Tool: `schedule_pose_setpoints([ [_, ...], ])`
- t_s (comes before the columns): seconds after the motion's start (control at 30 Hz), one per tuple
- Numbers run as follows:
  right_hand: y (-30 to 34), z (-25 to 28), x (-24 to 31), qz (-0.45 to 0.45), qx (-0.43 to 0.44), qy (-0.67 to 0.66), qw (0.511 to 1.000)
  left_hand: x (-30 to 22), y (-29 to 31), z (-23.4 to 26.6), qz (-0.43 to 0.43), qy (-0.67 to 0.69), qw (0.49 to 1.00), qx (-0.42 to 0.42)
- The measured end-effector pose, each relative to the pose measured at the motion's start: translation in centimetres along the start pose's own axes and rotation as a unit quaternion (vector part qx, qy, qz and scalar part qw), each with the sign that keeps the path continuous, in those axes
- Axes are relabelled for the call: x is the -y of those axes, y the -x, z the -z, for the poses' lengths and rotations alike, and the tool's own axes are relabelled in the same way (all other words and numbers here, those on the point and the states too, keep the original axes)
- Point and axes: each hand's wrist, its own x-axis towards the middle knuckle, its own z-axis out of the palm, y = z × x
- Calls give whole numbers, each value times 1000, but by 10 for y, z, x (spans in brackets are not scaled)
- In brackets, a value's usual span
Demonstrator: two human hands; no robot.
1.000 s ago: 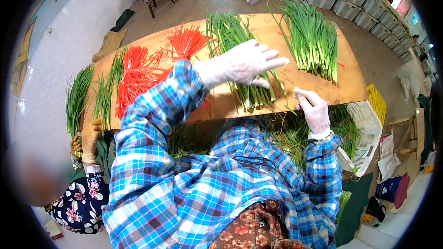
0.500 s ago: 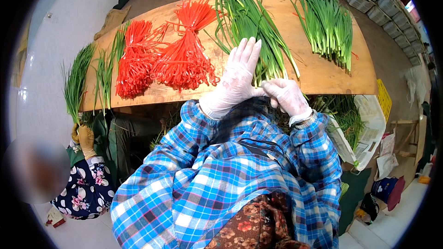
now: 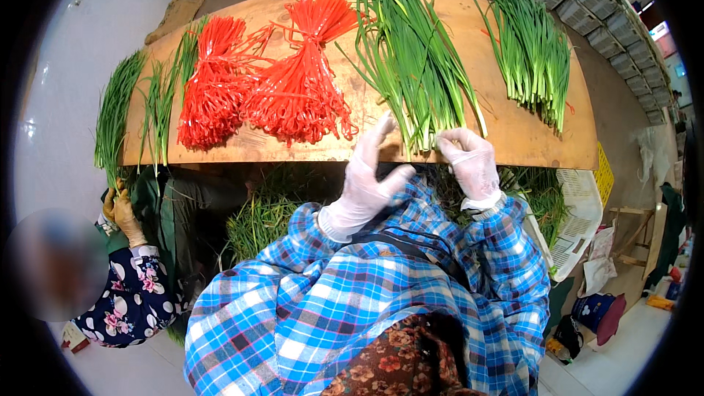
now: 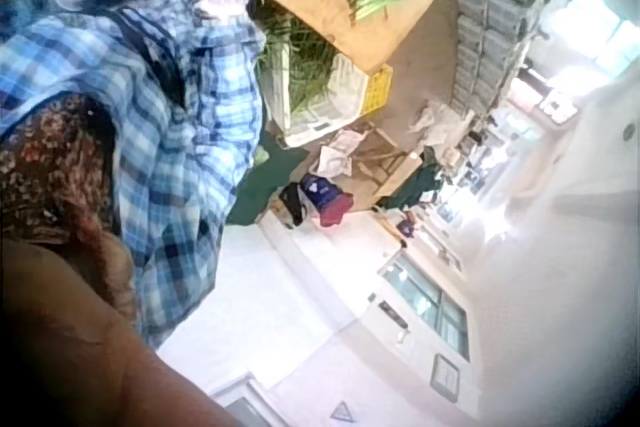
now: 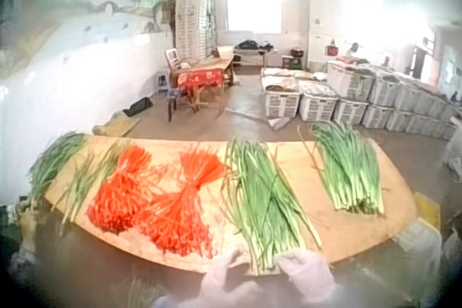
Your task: The person gathers bundles of green onions, removes loose or yellowing leaves by hand, and secures each bundle with a rubber band before placing them into a white crate.
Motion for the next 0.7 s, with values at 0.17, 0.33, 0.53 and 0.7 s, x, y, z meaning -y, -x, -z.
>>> schedule_pose_setpoints([
  [0.17,-6,-17,19,305,6,375,876,4,2,3,218,307,924,-66],
  [0.33,-11,-29,6,397,45,517,757,11,-2,12,347,336,872,-79],
  [0.53,7,-22,42,495,22,490,717,9,-14,20,420,314,851,24],
  [0.7,14,-23,39,500,8,538,679,11,-21,13,411,272,868,64],
])
